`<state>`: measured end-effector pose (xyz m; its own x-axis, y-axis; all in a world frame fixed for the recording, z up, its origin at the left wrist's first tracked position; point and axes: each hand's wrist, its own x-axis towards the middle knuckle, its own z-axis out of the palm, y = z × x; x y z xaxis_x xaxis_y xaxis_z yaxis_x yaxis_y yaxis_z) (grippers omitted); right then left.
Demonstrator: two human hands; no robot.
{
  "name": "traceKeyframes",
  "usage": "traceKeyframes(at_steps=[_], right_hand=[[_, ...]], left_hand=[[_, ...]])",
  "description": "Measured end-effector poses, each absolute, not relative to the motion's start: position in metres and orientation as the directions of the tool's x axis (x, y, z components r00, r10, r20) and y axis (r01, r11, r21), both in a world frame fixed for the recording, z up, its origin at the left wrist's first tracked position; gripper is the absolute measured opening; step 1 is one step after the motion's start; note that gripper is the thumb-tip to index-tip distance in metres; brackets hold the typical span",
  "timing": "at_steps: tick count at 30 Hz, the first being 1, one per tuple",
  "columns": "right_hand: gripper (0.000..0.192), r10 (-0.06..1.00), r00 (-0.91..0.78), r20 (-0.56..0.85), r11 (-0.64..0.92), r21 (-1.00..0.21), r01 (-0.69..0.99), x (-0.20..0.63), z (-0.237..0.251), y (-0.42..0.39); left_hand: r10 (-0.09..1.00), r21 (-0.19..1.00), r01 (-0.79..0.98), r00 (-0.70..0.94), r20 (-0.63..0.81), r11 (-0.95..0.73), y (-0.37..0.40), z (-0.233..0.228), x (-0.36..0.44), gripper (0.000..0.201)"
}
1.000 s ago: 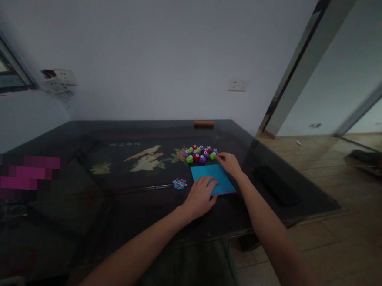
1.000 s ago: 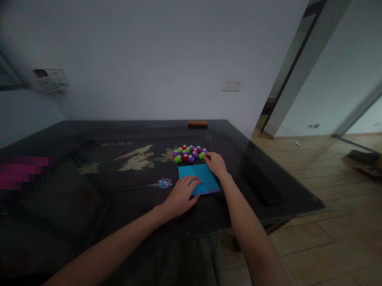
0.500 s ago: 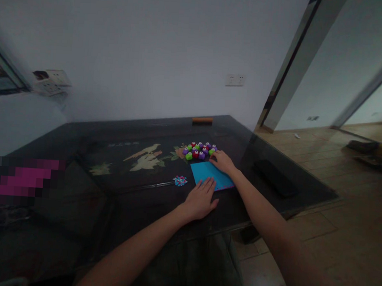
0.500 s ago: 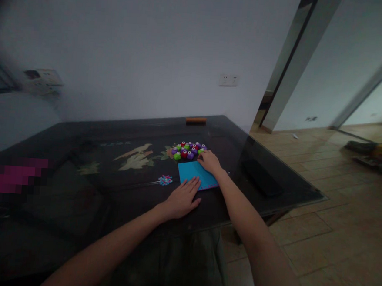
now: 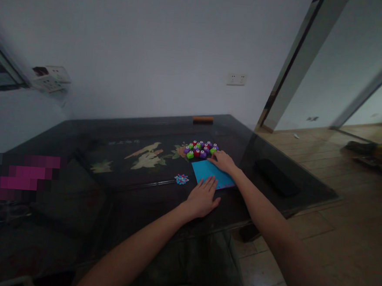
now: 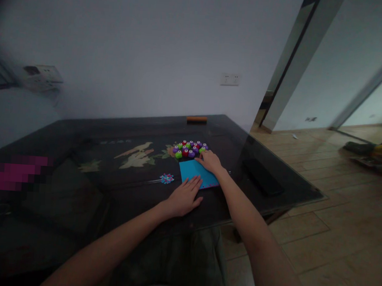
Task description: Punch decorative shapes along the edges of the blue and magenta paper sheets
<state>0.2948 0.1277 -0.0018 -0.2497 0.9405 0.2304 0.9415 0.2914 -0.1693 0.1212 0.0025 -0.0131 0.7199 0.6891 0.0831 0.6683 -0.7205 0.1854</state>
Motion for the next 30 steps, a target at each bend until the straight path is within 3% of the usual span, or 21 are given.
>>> traceKeyframes(at_steps=[11,16,21,25,30], right_hand=[[0.04,0.949,-0.238,0.208,0.293,-0.297,0.909,0.301,-0.008,0.133],[0.028,0.927,-0.265,0.264,0.366,-0.488,0.792,0.31,-0.002,0.131],[0.019,0.949,-0.179,0.258,0.31,-0.676,0.669,0.322,0.005,0.132],[0.035,0.997,-0.014,0.077,0.075,-0.884,0.462,0.328,0.004,0.132],[0.028,0.957,-0.087,-0.275,-0.238,-0.923,0.302,0.332,0.004,0.126]], left_hand=[[0.694,0.179,0.675,0.716,0.078,-0.716,0.002,-0.012,0.122,0.062],[0.693,0.164,0.676,0.716,0.083,-0.719,0.002,-0.011,0.121,0.061],[0.685,0.17,0.667,0.724,0.083,-0.725,0.003,-0.012,0.121,0.062],[0.683,0.175,0.664,0.724,0.095,-0.727,0.004,-0.013,0.12,0.062],[0.68,0.186,0.658,0.726,0.103,-0.73,0.004,-0.013,0.119,0.062]])
